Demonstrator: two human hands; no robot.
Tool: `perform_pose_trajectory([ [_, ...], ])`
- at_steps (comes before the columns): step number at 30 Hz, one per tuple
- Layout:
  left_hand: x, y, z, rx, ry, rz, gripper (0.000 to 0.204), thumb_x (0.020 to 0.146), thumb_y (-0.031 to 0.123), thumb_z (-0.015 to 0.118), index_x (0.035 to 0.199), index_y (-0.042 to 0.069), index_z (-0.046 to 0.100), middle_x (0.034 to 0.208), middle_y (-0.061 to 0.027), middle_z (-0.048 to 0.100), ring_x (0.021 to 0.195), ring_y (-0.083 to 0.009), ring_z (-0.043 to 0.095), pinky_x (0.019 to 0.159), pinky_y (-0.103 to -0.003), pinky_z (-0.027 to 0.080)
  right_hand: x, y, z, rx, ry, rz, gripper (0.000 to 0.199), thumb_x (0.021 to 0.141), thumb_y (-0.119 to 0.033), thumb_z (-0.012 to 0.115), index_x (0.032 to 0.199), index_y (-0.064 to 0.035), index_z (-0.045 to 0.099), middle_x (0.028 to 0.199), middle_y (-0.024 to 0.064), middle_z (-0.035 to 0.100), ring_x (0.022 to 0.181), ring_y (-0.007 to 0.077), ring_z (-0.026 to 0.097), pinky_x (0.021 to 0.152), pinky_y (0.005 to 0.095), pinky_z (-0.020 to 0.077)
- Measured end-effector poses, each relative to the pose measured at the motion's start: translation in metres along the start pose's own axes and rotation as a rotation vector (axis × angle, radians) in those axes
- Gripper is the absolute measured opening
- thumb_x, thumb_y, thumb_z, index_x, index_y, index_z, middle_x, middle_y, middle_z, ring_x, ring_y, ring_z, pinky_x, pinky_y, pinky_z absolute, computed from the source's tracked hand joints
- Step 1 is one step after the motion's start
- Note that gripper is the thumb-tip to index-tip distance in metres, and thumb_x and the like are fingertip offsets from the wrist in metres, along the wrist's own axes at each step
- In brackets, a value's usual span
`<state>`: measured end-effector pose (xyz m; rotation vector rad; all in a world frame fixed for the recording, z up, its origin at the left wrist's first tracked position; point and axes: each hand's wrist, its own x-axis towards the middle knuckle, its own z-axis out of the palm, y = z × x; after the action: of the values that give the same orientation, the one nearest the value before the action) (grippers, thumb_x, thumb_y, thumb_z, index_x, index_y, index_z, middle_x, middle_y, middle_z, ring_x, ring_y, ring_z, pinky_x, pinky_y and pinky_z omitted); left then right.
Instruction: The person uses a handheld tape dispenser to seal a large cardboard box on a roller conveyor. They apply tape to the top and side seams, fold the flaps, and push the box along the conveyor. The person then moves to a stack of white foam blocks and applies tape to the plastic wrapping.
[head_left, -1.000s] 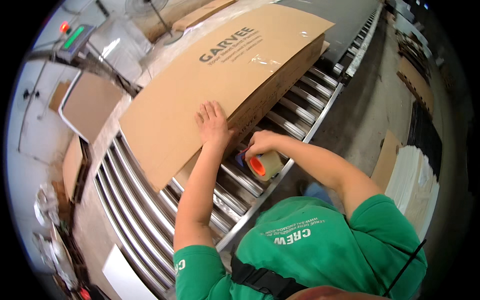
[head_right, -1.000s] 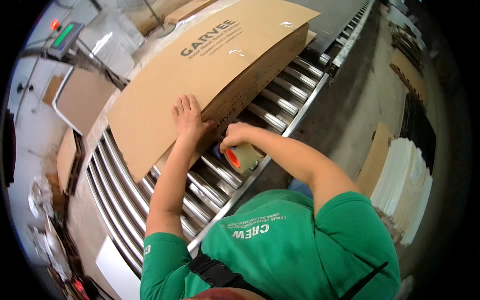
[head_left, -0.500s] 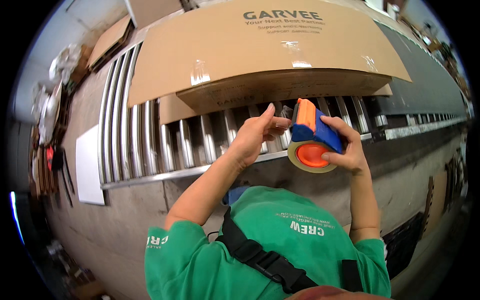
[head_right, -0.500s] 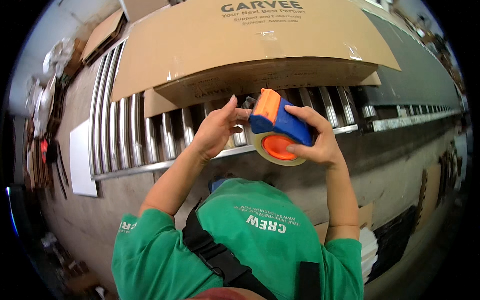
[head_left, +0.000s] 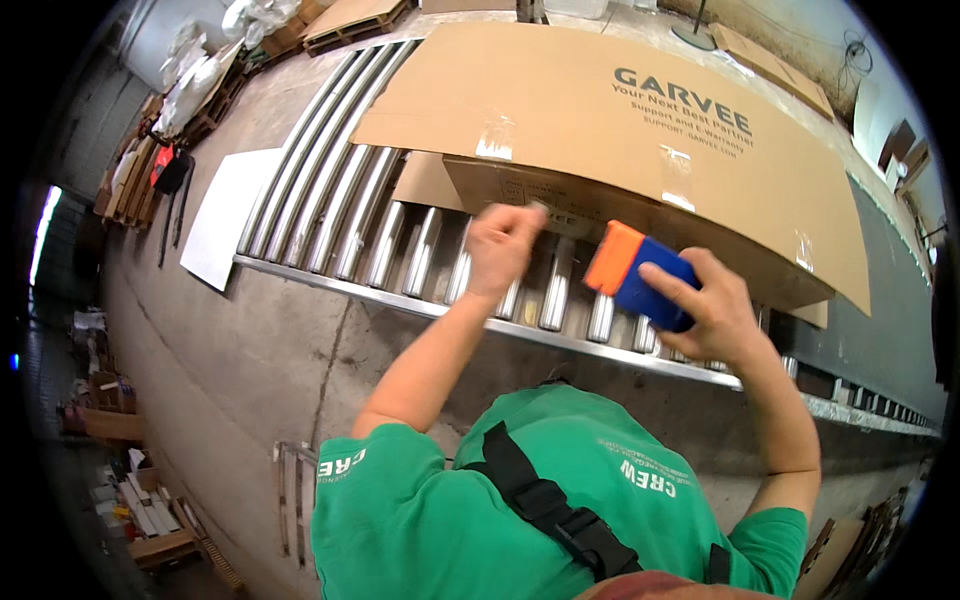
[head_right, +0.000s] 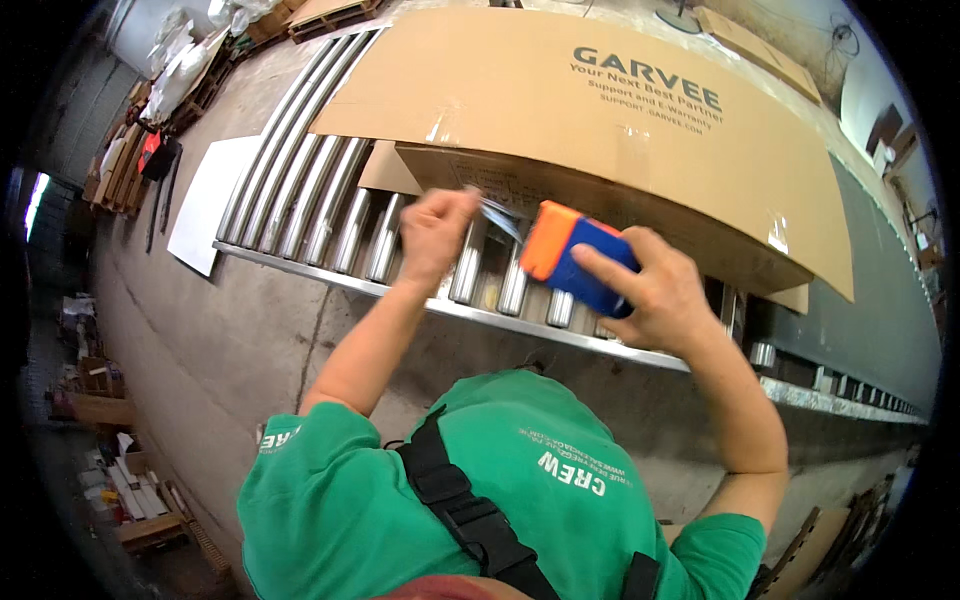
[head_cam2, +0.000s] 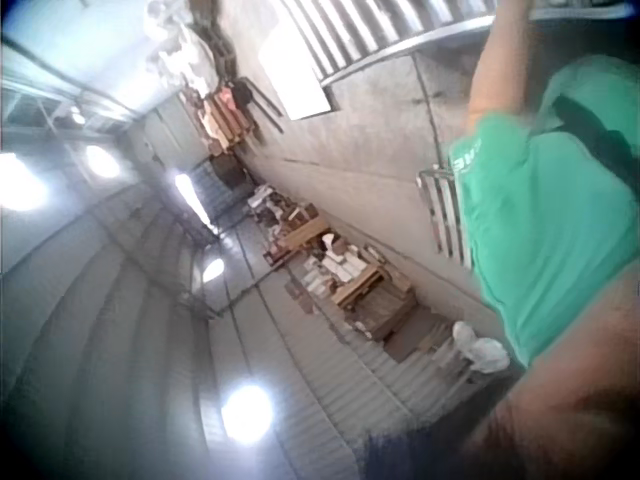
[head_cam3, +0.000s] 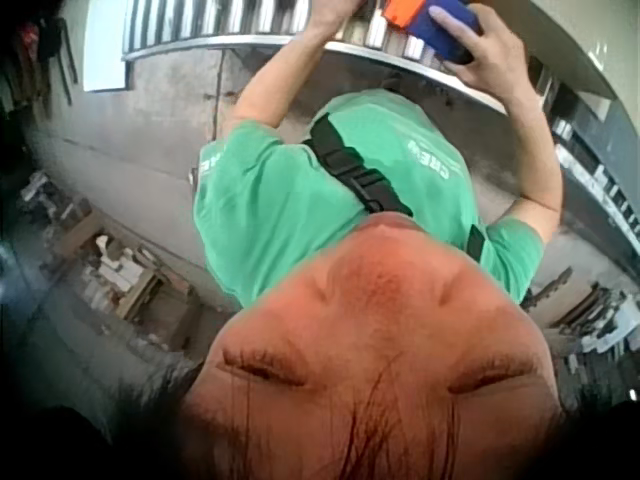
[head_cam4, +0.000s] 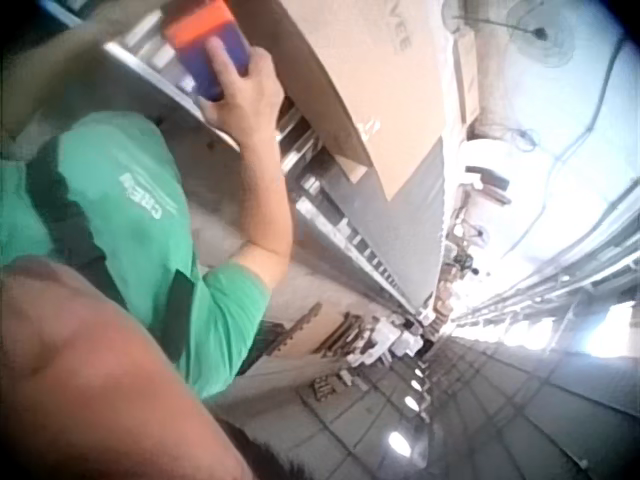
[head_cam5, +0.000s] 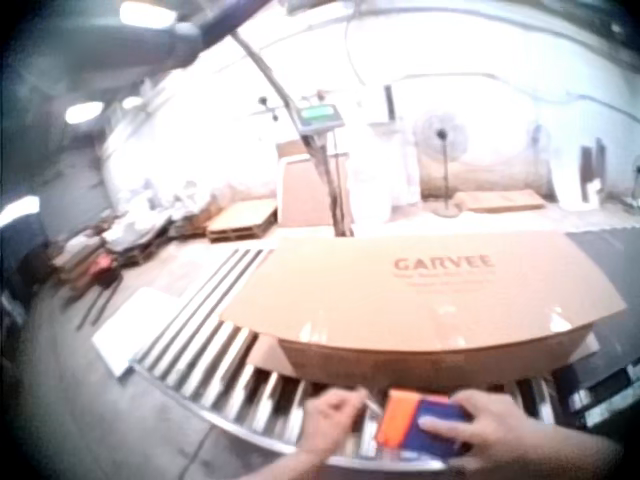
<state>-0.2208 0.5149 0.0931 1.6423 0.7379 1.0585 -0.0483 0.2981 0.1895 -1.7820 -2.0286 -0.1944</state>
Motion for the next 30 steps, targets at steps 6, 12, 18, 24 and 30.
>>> perform_pose_trajectory([
  [6, 0.094, -0.078, -0.041, 0.486, 0.602, 0.404, 0.015, 0.083, 0.023, 0.069, 0.082, 0.008, 0.072, 0.094, -0.0057, 0.064, 0.086, -0.0232, 0.060, 0.076, -0.035, 0.046, 0.076, 0.033, 0.004, -0.256, -0.193, -0.031, 0.068, 0.059, -0.018, 0.077, 0.123, -0.0214, 0.055, 0.094, 0.0156, 0.051, 0.084, 0.0318, 0.059, 0.068, 0.0424, 0.0497],
  [12, 0.109, -0.109, -0.041, 0.825, 0.683, 0.355, 0.019, 0.084, 0.032, 0.070, 0.088, 0.014, 0.074, 0.108, -0.0053, 0.060, 0.094, -0.0245, 0.058, 0.082, -0.041, 0.044, 0.125, 0.022, 0.038, -0.367, -0.368, 0.044, 0.056, 0.063, -0.021, 0.073, 0.116, -0.0090, 0.058, 0.096, 0.0199, 0.054, 0.086, 0.0329, 0.060, 0.071, 0.0412, 0.0518],
  [18, 0.101, -0.071, -0.035, 0.431, 0.794, -0.219, 0.092, 0.076, 0.037, 0.077, 0.145, 0.005, 0.024, 0.133, -0.0189, 0.037, 0.115, -0.0343, 0.044, 0.095, -0.051, 0.038, 0.147, 0.015, 0.047, -0.355, -0.475, 0.038, 0.033, 0.062, -0.015, 0.070, 0.091, 0.0017, 0.066, 0.092, 0.0207, 0.060, 0.087, 0.0312, 0.061, 0.071, 0.0381, 0.0525],
  [24, 0.143, -0.091, 0.016, 0.942, 0.555, -0.092, 0.085, 0.091, 0.061, 0.040, 0.135, -0.011, 0.034, 0.144, -0.0310, 0.029, 0.137, -0.0423, 0.020, 0.113, -0.050, 0.015, 0.144, 0.019, 0.055, -0.336, -0.536, -0.056, 0.034, 0.067, -0.020, 0.070, 0.091, 0.0040, 0.064, 0.089, 0.0173, 0.058, 0.086, 0.0268, 0.059, 0.067, 0.0361, 0.0508],
  [30, 0.187, -0.115, 0.016, 1.275, 0.505, -0.476, 0.100, 0.081, 0.080, 0.029, 0.142, 0.001, 0.035, 0.147, -0.0249, 0.030, 0.138, -0.0409, 0.023, 0.108, -0.059, 0.021, 0.063, 0.073, 0.008, -0.263, -0.409, -0.169, 0.014, 0.071, -0.015, 0.064, 0.078, -0.0067, 0.071, 0.080, 0.0101, 0.062, 0.077, 0.0237, 0.058, 0.053, 0.0350, 0.0447],
])
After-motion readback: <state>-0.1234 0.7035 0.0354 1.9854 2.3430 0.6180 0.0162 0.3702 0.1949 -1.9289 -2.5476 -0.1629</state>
